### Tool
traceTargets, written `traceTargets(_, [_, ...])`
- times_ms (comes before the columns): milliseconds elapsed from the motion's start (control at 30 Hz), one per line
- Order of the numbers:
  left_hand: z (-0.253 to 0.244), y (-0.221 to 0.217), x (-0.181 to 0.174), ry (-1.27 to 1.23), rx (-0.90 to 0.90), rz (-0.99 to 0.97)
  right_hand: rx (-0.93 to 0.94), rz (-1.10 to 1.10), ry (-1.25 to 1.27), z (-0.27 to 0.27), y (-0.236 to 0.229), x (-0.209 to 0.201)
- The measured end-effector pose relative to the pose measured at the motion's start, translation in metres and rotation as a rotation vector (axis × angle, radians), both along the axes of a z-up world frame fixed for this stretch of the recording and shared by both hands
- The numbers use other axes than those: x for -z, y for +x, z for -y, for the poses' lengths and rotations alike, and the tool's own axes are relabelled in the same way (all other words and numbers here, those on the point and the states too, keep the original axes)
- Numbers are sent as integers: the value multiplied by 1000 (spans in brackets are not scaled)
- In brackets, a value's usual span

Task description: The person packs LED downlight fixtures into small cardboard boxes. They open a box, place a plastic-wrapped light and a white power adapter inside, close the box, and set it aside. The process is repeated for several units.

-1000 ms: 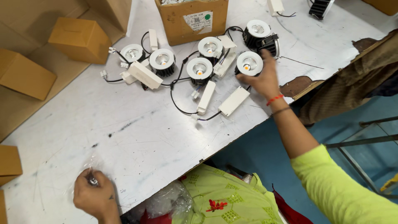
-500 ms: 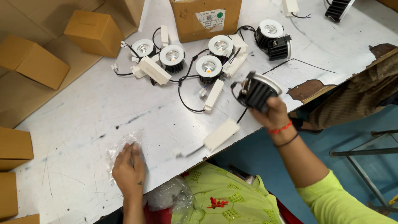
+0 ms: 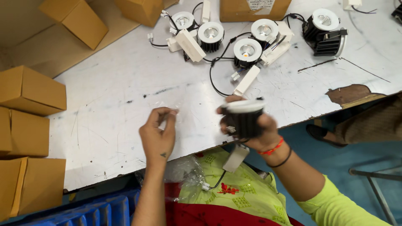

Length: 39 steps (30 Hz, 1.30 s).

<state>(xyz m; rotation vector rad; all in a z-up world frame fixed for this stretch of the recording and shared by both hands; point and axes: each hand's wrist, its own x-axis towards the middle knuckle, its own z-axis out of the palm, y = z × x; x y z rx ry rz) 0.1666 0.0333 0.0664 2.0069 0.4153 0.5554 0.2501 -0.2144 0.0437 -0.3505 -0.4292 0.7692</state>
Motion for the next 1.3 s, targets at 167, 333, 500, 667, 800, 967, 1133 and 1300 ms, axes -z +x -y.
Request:
traceTargets(167, [16, -8, 4, -83, 138, -80, -55, 108, -126, -38, -15, -3])
traceTargets(333, [18, -16, 8, -404, 175, 93, 133, 720, -443, -43, -16, -16])
traceTargets(500, [22, -20, 5, -385, 158, 106, 71, 964, -703, -39, -19, -12])
traceTargets(667, [26, -23, 10, -348, -46, -34, -24, 767, -602, -49, -22, 7])
traceTargets(800, [21, -33, 23, -315, -88, -3, 142, 232, -481, -54, -21, 18])
traceTargets(967, [38, -42, 37, -379, -114, 48, 297, 495, -512, -64, -32, 20])
traceTargets(1133, [61, -44, 24, -348, -23, 281, 354, 707, -883, -67, -46, 12])
traceTargets(1300, [76, -56, 7, -158, -98, 238, 642, 904, -812, -76, -49, 6])
